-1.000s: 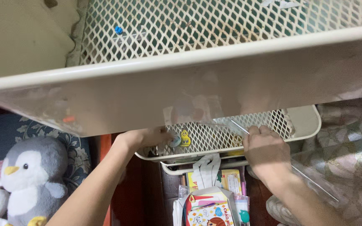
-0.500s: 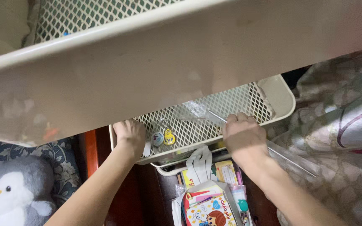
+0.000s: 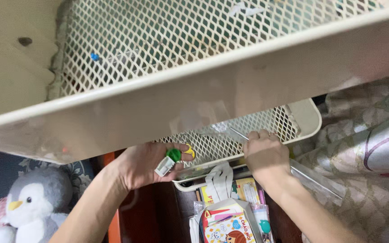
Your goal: The person clears a two-tier rolling shelf in a bedroom, then reorganizes small items such as plastic bags, a blue octopus toy, a metal rod, and a power adapter. They place items into bags and arrange them on the shelf and the floor.
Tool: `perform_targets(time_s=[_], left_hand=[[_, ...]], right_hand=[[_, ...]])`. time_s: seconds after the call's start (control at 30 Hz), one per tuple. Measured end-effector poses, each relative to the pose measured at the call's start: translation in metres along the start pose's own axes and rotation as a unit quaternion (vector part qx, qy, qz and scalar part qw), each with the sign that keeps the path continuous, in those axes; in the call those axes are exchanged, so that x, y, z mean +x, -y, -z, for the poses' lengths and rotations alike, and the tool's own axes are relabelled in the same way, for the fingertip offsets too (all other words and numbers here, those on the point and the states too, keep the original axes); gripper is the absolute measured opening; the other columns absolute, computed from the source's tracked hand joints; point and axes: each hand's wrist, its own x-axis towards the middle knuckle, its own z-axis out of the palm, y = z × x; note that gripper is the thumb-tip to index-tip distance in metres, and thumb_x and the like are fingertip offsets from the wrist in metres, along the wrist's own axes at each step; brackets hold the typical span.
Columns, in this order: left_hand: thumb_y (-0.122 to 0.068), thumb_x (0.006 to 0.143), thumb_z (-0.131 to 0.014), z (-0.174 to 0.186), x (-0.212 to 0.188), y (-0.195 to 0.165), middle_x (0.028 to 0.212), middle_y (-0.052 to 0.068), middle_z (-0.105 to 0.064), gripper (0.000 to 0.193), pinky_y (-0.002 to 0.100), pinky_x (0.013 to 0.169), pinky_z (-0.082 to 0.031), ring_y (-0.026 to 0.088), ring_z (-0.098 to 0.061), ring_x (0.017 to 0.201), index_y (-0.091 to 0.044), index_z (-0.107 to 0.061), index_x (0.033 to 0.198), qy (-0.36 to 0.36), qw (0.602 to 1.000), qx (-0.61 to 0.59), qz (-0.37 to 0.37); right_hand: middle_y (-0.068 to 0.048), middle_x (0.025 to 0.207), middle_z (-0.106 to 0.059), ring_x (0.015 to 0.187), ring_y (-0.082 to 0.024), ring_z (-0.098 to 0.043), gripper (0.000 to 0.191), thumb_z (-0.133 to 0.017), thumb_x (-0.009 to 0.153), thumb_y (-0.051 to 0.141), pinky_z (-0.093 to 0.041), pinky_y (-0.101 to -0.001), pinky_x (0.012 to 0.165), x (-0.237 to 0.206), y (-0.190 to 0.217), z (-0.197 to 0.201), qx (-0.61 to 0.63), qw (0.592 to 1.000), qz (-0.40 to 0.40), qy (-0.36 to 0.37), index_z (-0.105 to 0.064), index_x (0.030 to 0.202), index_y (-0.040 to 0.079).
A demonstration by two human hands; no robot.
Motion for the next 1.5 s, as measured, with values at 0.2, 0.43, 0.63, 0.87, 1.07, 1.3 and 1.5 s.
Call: perform_targets(time_s=[0.2, 0.43, 0.63, 0.87, 1.07, 1.3, 1.5], left_hand=[[-0.042, 0.105, -0.036, -0.013, -0.004, -0.002, 0.094, 0.011, -0.058, 0.048, 0.024, 0.051, -0.051, 0.013, -0.057, 0.070, -0.001, -0.056, 0.119, -0.120, 0.975, 0.180, -0.053], [-0.023, 0.098, -0.052, 0.011, 0.045, 0.014, 0.093, 0.007, -0.059, 0.028, 0.032, 0.059, -0.045, 0.016, -0.052, 0.074, -0.004, -0.063, 0.115, -0.254, 0.911, 0.308, -0.102], [-0.006, 0.083, -0.057, 0.002, 0.090, 0.035, 0.111, 0.012, -0.071, 0.034, 0.039, 0.091, -0.053, 0.026, -0.068, 0.102, -0.008, -0.067, 0.116, -0.152, 0.781, 0.565, -0.219], [-0.014, 0.088, -0.062, 0.012, 0.090, 0.016, 0.117, 0.013, -0.074, 0.030, 0.041, 0.098, -0.050, 0.030, -0.070, 0.106, -0.012, -0.076, 0.115, -0.186, 0.658, 0.683, -0.257], [-0.012, 0.097, -0.055, 0.059, 0.090, -0.028, 0.113, 0.017, -0.072, 0.029, 0.045, 0.090, -0.054, 0.032, -0.070, 0.103, -0.006, -0.067, 0.122, -0.381, 0.523, 0.677, -0.351], [-0.014, 0.097, -0.056, 0.088, 0.129, -0.071, 0.123, 0.020, -0.065, 0.033, 0.043, 0.096, -0.051, 0.033, -0.065, 0.112, -0.003, -0.064, 0.126, -0.396, 0.501, 0.672, -0.376], [-0.015, 0.097, -0.058, 0.089, 0.139, -0.077, 0.132, 0.022, -0.059, 0.036, 0.041, 0.102, -0.050, 0.034, -0.061, 0.119, -0.001, -0.061, 0.130, -0.357, 0.498, 0.688, -0.389]], right_hand=[[-0.013, 0.103, -0.070, 0.097, -0.030, -0.071, 0.028, -0.053, 0.097, 0.031, -0.061, -0.0408, 0.078, 0.001, 0.003, 0.001, -0.004, 1.000, 0.003, -0.002, -0.068, 0.099, 0.007], [-0.012, 0.106, -0.069, 0.100, -0.029, -0.070, 0.026, -0.053, 0.097, 0.029, -0.060, -0.0414, 0.078, -0.003, 0.004, -0.007, 0.013, 1.000, -0.013, -0.006, -0.068, 0.102, 0.008], [-0.012, 0.108, -0.068, 0.103, -0.030, -0.068, 0.033, -0.050, 0.101, 0.035, -0.059, -0.0412, 0.082, -0.006, 0.005, -0.004, 0.042, 0.998, -0.029, 0.024, -0.067, 0.104, 0.007], [-0.012, 0.109, -0.068, 0.104, -0.030, -0.067, 0.030, -0.050, 0.102, 0.033, -0.059, -0.0411, 0.083, -0.007, 0.008, 0.005, 0.041, 0.997, -0.040, 0.046, -0.066, 0.105, 0.008], [-0.013, 0.106, -0.068, 0.102, -0.029, -0.068, 0.023, -0.055, 0.095, 0.026, -0.059, -0.0392, 0.082, -0.010, 0.008, -0.001, 0.003, 1.000, -0.014, 0.004, -0.067, 0.104, 0.008], [-0.015, 0.105, -0.068, 0.097, -0.030, -0.069, 0.021, -0.056, 0.094, 0.022, -0.059, -0.0394, 0.077, -0.016, 0.009, -0.001, -0.025, 0.999, -0.009, 0.018, -0.067, 0.104, 0.007], [-0.015, 0.099, -0.069, 0.094, -0.031, -0.070, 0.021, -0.056, 0.096, 0.024, -0.060, -0.0401, 0.077, -0.018, 0.005, 0.003, -0.005, 1.000, 0.004, -0.007, -0.066, 0.099, 0.007]])
